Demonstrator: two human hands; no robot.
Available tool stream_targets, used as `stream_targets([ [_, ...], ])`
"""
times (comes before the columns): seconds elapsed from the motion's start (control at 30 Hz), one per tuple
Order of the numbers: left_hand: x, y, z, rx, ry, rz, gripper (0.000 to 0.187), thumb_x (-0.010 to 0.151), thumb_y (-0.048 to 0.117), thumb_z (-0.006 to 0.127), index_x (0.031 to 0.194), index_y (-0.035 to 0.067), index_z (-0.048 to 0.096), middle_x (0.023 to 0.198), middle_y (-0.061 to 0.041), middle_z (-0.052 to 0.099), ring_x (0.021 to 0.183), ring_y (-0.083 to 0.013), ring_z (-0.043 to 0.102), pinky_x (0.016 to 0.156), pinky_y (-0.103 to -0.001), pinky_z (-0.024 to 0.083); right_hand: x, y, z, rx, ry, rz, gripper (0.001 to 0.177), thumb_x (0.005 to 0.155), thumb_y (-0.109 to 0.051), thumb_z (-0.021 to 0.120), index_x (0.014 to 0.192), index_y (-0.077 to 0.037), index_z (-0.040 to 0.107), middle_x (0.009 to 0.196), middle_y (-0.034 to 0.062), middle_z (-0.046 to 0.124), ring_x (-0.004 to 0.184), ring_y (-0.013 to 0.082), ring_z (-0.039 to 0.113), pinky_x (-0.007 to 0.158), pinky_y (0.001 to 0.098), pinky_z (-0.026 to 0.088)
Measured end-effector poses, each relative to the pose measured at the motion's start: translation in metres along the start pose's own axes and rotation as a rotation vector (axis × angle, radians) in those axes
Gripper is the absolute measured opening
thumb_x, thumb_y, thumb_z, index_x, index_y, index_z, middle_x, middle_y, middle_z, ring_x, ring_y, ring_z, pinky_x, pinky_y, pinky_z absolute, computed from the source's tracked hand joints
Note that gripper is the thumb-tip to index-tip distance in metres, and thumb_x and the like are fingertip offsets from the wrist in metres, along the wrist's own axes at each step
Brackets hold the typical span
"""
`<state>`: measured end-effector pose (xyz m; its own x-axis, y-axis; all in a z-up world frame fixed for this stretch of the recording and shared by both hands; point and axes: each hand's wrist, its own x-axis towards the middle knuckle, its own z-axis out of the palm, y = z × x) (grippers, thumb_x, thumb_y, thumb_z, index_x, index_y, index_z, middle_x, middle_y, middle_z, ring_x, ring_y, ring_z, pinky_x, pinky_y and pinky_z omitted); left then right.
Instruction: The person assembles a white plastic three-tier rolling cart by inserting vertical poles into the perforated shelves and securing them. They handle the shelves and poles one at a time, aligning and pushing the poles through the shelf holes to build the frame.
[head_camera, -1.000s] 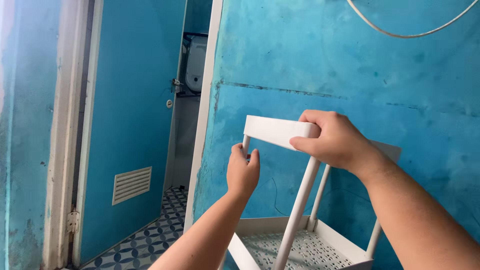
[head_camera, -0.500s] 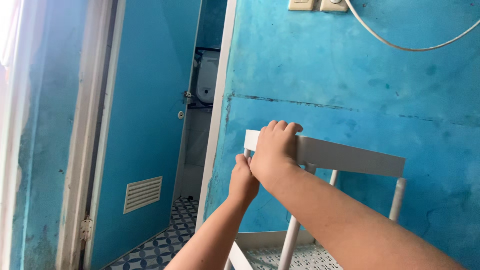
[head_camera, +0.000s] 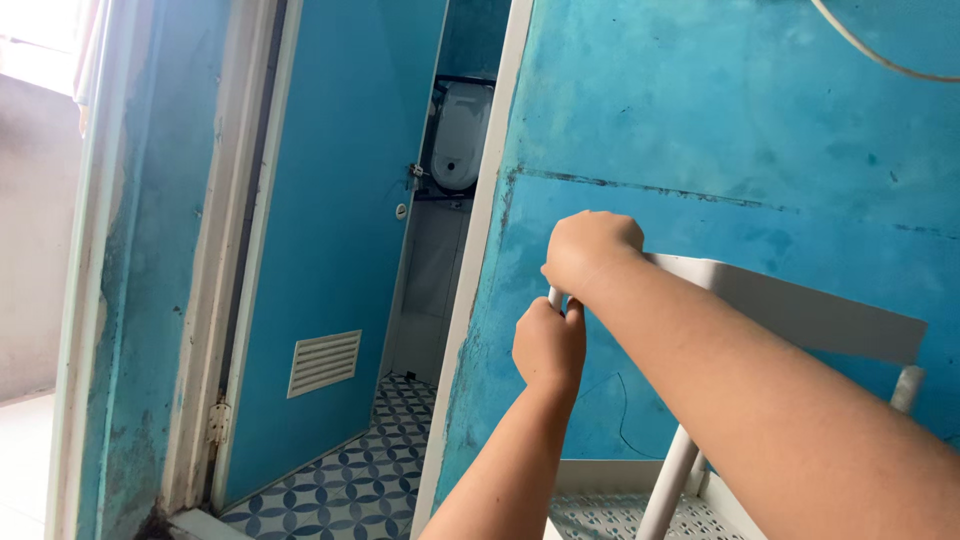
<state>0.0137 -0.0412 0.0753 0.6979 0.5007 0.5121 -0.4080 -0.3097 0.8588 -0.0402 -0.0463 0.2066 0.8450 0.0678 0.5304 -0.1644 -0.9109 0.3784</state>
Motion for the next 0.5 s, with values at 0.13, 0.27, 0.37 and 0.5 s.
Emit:
stream_targets([
  [0.13, 0.003, 0.000, -0.001, -0.030, -0.059, -0.028, 0.047, 0.096, 0.048, 0.060, 0.081, 0.005, 0.070, 0.079, -0.014, 0.072, 0.074, -0.0343, 0.069, 0.067, -0.047, 0.053, 0.003, 0.007, 0.001, 0.030, 0.003, 0.053, 0.037, 0.085, -0.050, 0.079, 0.095, -0.014, 0.081, 0.091, 0.0061, 0.079, 0.086, 0.0238, 0.077, 0.073, 0.0349, 0.058],
  [0.27, 0.012, -0.006, 0.000, -0.096, -0.108, -0.011, 0.041, 0.096, 0.041, 0.058, 0.082, 0.005, 0.073, 0.076, -0.014, 0.072, 0.069, -0.0336, 0.069, 0.065, -0.046, 0.053, 0.004, 0.008, 0.001, 0.065, 0.022, 0.058, 0.038, 0.083, -0.051, 0.081, 0.094, -0.015, 0.081, 0.091, 0.0069, 0.078, 0.088, 0.0246, 0.076, 0.075, 0.0344, 0.057],
  [0.37, 0.020, -0.013, 0.004, -0.146, -0.166, -0.013, 0.039, 0.096, 0.035, 0.057, 0.080, 0.003, 0.072, 0.072, -0.016, 0.071, 0.063, -0.0318, 0.067, 0.062, -0.046, 0.052, 0.005, 0.008, 0.002, 0.054, 0.045, 0.047, 0.039, 0.081, -0.050, 0.084, 0.095, -0.014, 0.080, 0.092, 0.0078, 0.077, 0.090, 0.0255, 0.075, 0.076, 0.0350, 0.058],
  [0.5, 0.030, -0.021, 0.006, -0.259, -0.246, 0.093, 0.038, 0.095, 0.028, 0.061, 0.073, -0.003, 0.066, 0.061, -0.014, 0.063, 0.051, -0.0240, 0.058, 0.055, -0.043, 0.048, 0.007, 0.008, 0.001, 0.054, 0.051, 0.044, 0.038, 0.081, -0.049, 0.084, 0.095, -0.014, 0.080, 0.093, 0.0094, 0.078, 0.089, 0.0258, 0.076, 0.076, 0.0360, 0.059],
])
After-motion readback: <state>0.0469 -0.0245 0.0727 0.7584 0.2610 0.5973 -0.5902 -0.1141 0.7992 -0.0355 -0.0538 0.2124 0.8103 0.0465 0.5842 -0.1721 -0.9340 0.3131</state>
